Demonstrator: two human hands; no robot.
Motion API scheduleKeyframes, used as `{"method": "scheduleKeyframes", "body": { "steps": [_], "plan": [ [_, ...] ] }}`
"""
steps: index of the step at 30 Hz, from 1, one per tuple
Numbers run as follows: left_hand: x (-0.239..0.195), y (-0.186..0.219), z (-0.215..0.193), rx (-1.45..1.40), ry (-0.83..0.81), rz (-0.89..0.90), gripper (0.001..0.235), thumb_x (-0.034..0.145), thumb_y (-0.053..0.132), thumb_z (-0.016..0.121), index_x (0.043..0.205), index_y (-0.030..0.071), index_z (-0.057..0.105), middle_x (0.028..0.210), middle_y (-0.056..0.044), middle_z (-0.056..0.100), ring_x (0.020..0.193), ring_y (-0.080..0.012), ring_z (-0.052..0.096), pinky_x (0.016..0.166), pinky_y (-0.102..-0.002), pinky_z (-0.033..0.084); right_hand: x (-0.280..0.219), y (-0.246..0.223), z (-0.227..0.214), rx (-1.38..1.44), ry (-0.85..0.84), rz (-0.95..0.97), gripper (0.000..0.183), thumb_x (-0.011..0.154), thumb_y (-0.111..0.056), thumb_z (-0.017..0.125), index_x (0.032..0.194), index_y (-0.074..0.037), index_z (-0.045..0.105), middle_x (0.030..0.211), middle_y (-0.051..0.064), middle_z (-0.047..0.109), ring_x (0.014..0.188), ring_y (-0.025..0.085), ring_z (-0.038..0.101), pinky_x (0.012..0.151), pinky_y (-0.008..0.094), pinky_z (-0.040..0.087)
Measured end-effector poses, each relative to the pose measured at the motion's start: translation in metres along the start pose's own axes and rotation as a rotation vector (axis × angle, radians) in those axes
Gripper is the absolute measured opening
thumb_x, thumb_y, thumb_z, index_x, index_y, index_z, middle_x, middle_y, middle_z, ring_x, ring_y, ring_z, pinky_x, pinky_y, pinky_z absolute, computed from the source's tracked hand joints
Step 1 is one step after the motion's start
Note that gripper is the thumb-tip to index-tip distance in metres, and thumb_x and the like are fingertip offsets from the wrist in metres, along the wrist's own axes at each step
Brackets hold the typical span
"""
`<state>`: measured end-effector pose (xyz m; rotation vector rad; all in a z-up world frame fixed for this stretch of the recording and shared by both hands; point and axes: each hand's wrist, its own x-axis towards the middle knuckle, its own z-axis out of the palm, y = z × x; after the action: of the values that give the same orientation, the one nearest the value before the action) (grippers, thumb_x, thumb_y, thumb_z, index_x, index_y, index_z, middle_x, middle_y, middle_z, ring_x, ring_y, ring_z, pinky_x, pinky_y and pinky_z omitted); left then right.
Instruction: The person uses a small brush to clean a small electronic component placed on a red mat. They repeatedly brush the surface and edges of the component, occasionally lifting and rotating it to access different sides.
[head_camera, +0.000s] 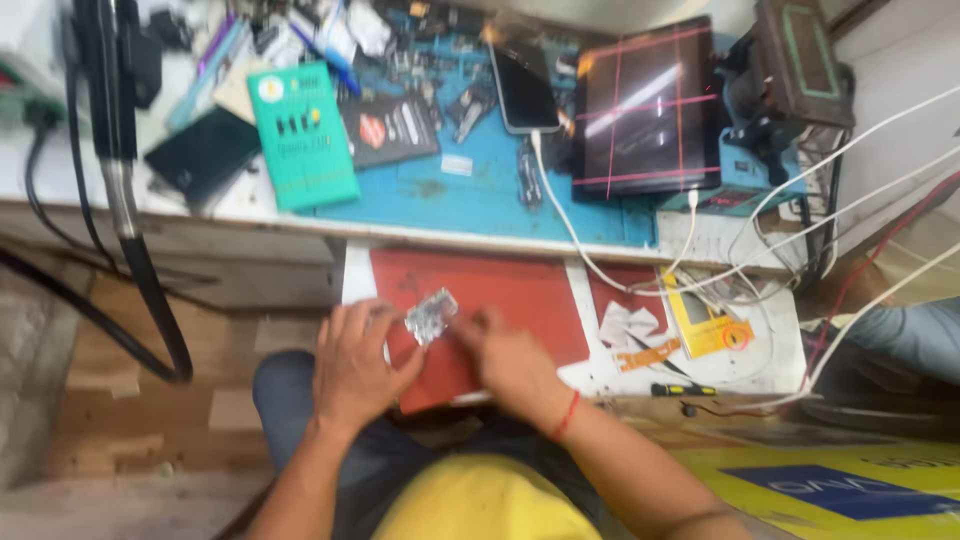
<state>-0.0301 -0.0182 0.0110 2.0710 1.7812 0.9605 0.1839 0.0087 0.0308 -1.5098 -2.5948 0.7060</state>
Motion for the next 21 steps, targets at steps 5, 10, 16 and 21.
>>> {"method": "scheduleKeyframes", "body": {
  "steps": [5, 10, 16, 21],
  "plan": [
    [0.003, 0.001, 0.002, -0.016, 0.009, 0.019, 0.042, 0.069, 0.029, 0.086, 0.103, 0.010, 0.071, 0.110, -0.006, 0.063, 0.107, -0.0298, 0.058, 0.090, -0.045, 0.046, -0.003, 0.002, 0.000, 0.015, 0.007, 0.032, 0.063, 0.087, -0.006, 0.049, 0.147, -0.024, 0.054, 0.120, 0.019, 0.061, 0.077, 0.043, 0.069, 0.069, 0.052, 0.057],
    [0.006, -0.003, -0.001, -0.018, -0.017, 0.003, 0.040, 0.066, 0.028, 0.086, 0.098, 0.010, 0.070, 0.111, -0.006, 0.063, 0.107, -0.0303, 0.058, 0.089, -0.045, 0.046, 0.004, -0.001, -0.006, 0.026, -0.072, -0.119, 0.071, 0.081, -0.004, 0.050, 0.149, -0.023, 0.053, 0.111, 0.020, 0.060, 0.075, 0.041, 0.069, 0.067, 0.051, 0.056],
    [-0.001, -0.004, 0.002, -0.023, -0.013, -0.004, 0.045, 0.070, 0.029, 0.084, 0.105, 0.007, 0.069, 0.114, -0.008, 0.063, 0.109, -0.0314, 0.057, 0.090, -0.046, 0.046, 0.004, 0.006, -0.002, 0.013, -0.013, -0.155, 0.070, 0.081, -0.002, 0.050, 0.147, -0.024, 0.055, 0.115, 0.020, 0.061, 0.073, 0.041, 0.069, 0.065, 0.051, 0.056],
    [-0.004, -0.007, 0.004, -0.016, -0.002, 0.009, 0.044, 0.073, 0.030, 0.085, 0.108, 0.007, 0.071, 0.114, -0.008, 0.063, 0.110, -0.0311, 0.057, 0.089, -0.047, 0.045, 0.003, 0.013, 0.002, -0.046, 0.045, -0.001, 0.064, 0.088, -0.002, 0.049, 0.148, -0.023, 0.053, 0.116, 0.019, 0.063, 0.075, 0.042, 0.068, 0.067, 0.053, 0.056]
  ]
}}
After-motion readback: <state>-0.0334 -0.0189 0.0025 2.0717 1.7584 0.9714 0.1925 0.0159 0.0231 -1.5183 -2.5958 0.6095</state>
